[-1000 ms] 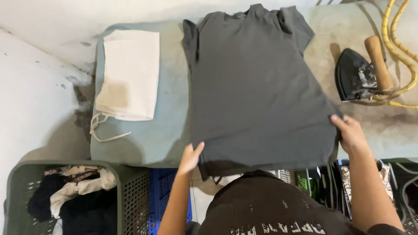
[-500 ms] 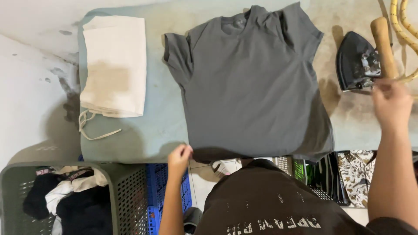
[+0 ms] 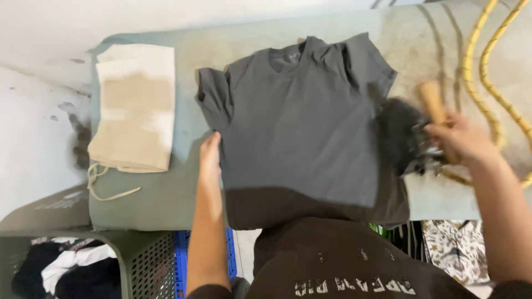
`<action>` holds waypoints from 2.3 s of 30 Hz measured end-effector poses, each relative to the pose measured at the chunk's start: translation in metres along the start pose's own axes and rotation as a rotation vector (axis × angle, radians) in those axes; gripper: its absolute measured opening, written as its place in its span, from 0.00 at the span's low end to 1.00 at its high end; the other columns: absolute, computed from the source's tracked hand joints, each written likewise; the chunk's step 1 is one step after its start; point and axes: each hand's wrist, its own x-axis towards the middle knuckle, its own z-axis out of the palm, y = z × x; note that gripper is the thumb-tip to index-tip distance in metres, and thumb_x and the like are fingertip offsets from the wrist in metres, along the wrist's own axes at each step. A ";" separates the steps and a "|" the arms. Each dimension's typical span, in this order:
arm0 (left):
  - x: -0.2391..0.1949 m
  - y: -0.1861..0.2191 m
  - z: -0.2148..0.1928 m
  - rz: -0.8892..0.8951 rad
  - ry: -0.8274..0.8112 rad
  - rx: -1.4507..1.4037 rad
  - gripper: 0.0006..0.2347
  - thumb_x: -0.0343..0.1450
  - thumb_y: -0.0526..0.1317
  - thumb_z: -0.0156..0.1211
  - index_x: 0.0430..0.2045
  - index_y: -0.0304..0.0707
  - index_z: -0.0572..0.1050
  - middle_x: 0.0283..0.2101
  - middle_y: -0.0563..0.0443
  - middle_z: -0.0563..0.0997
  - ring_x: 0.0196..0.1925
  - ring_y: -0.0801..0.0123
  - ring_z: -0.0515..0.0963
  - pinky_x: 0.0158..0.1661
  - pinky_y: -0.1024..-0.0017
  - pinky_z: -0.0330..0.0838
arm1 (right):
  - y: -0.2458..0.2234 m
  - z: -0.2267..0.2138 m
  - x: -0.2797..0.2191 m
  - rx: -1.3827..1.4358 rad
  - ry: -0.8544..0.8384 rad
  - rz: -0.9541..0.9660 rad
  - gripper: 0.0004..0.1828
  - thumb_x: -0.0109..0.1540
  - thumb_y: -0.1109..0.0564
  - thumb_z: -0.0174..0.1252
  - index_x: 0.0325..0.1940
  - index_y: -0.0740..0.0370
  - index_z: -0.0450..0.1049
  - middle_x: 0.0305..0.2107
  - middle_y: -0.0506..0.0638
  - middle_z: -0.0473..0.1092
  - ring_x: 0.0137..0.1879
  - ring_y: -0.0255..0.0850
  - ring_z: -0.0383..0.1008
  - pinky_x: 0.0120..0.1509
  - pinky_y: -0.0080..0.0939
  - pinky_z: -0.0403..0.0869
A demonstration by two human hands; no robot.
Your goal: The person takes a pair of shorts from a basket, spreads them on a board, and irons them before folding. Then, they take a t-shirt from the basket, spread it out, iron it, and fold it before placing it on the shorts.
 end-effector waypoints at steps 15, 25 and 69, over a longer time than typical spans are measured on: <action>0.139 0.118 0.078 0.224 0.027 0.180 0.24 0.64 0.45 0.72 0.47 0.25 0.75 0.49 0.36 0.82 0.52 0.50 0.82 0.53 0.62 0.73 | -0.177 0.179 0.035 0.157 0.147 -0.396 0.17 0.65 0.62 0.62 0.59 0.66 0.74 0.28 0.53 0.75 0.32 0.34 0.76 0.38 0.38 0.74; 0.158 0.094 0.000 0.493 0.204 0.321 0.13 0.73 0.42 0.63 0.37 0.26 0.78 0.38 0.34 0.84 0.43 0.45 0.84 0.46 0.59 0.74 | -0.257 0.170 0.137 0.633 -0.049 -0.197 0.38 0.67 0.63 0.52 0.79 0.48 0.46 0.35 0.52 0.70 0.29 0.40 0.76 0.32 0.39 0.76; -0.260 -0.055 -0.024 0.375 0.481 0.762 0.11 0.71 0.42 0.62 0.40 0.36 0.72 0.28 0.46 0.78 0.32 0.50 0.79 0.35 0.54 0.72 | 0.112 -0.012 -0.043 0.207 0.159 -0.353 0.21 0.70 0.60 0.56 0.67 0.67 0.68 0.53 0.58 0.70 0.56 0.45 0.69 0.62 0.46 0.68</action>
